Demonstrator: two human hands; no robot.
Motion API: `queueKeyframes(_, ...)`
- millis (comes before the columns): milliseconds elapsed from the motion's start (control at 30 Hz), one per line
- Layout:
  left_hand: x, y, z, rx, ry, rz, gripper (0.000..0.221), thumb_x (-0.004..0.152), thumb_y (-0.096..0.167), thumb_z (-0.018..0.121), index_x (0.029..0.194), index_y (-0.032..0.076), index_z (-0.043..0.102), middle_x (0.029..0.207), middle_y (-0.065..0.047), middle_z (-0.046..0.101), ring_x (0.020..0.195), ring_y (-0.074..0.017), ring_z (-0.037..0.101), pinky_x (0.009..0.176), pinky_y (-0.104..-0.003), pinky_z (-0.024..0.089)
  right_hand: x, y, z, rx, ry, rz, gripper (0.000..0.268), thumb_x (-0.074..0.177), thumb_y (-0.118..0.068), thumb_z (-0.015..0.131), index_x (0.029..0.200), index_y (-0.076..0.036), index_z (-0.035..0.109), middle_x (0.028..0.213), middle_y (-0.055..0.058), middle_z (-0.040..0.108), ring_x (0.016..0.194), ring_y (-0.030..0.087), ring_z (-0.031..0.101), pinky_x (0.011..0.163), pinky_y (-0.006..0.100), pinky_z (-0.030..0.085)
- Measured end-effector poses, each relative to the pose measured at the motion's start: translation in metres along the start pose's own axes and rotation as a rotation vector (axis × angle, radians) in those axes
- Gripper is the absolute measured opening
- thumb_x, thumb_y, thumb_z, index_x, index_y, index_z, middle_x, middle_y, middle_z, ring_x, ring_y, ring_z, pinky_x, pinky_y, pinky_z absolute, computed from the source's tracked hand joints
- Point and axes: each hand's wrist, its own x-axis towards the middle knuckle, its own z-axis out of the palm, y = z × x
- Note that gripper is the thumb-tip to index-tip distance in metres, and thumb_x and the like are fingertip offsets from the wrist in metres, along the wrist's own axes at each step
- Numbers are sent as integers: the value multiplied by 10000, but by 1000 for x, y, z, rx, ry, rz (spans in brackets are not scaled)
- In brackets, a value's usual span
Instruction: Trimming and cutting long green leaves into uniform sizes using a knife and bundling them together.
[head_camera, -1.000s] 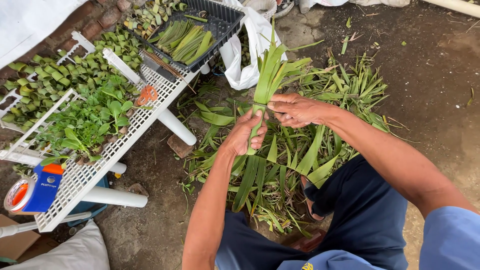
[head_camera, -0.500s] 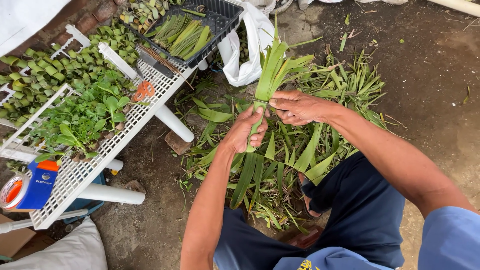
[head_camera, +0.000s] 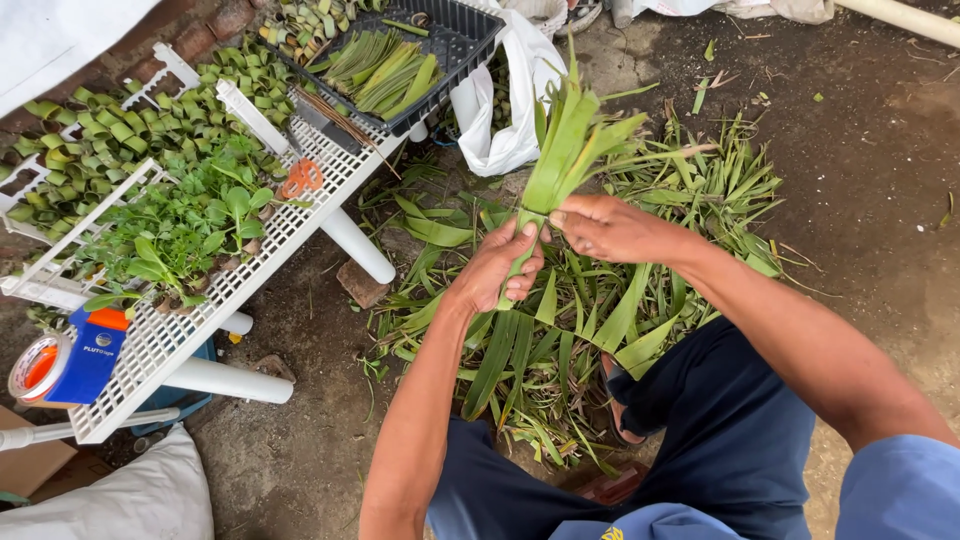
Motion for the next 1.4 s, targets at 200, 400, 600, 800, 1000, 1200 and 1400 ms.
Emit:
queueKeyframes(200,-34,10,30,217,-124,185,997,936,839,224,1561,63,258,737,18,436,497,-68,419,388,-213,437,-61,-83,21,-674,144,-212,397,1105,-253,393,1472,-117,456,741,70,607,608,177,640,568,268,590)
queueKeyframes(400,-60,35,78,-296,136,18,856,939,722,510,1529,106,439,1201,-160,664,900,-209,645,890,-343,574,-79,-96,23,-1330,296,-387,659,1091,-247,447,1679,-289,152,727,9,621,498,101,605,485,206,591)
queueKeyframes(600,-29,-1,15,-153,320,-93,1088,800,561,816,1569,50,240,1461,-303,434,1275,-382,546,1034,-527,520,-73,-87,22,-1548,292,-400,730,1078,-166,462,1680,-319,78,793,-17,689,491,53,613,464,175,561)
queueKeyframes(800,-25,-2,14,-119,272,-63,615,750,239,876,1197,22,515,1195,-229,627,1104,-337,600,935,-515,495,-81,-93,28,-1563,346,-444,692,1079,-225,458,1680,-303,126,732,-40,670,468,41,608,458,160,552)
queueKeyframes(1000,-38,19,35,291,224,-114,450,730,360,839,979,116,554,1387,-263,527,1420,-472,358,1216,-654,137,-80,-103,15,-668,68,-186,647,1067,-216,480,1662,-323,246,883,151,735,517,199,633,491,289,545)
queueKeyframes(1200,-66,28,45,334,185,-101,449,689,284,875,870,129,494,929,-75,516,1123,-329,491,1117,-567,271,-99,-124,3,-363,-124,152,437,994,-291,611,1409,-162,570,1372,238,652,1345,440,579,1139,735,302)
queueKeyframes(1400,-47,14,38,361,88,-161,372,757,228,855,956,78,578,958,-100,573,1198,-373,523,1181,-646,193,-94,-95,-2,-94,-89,25,304,948,-121,682,1211,22,735,932,160,792,518,169,645,673,371,573)
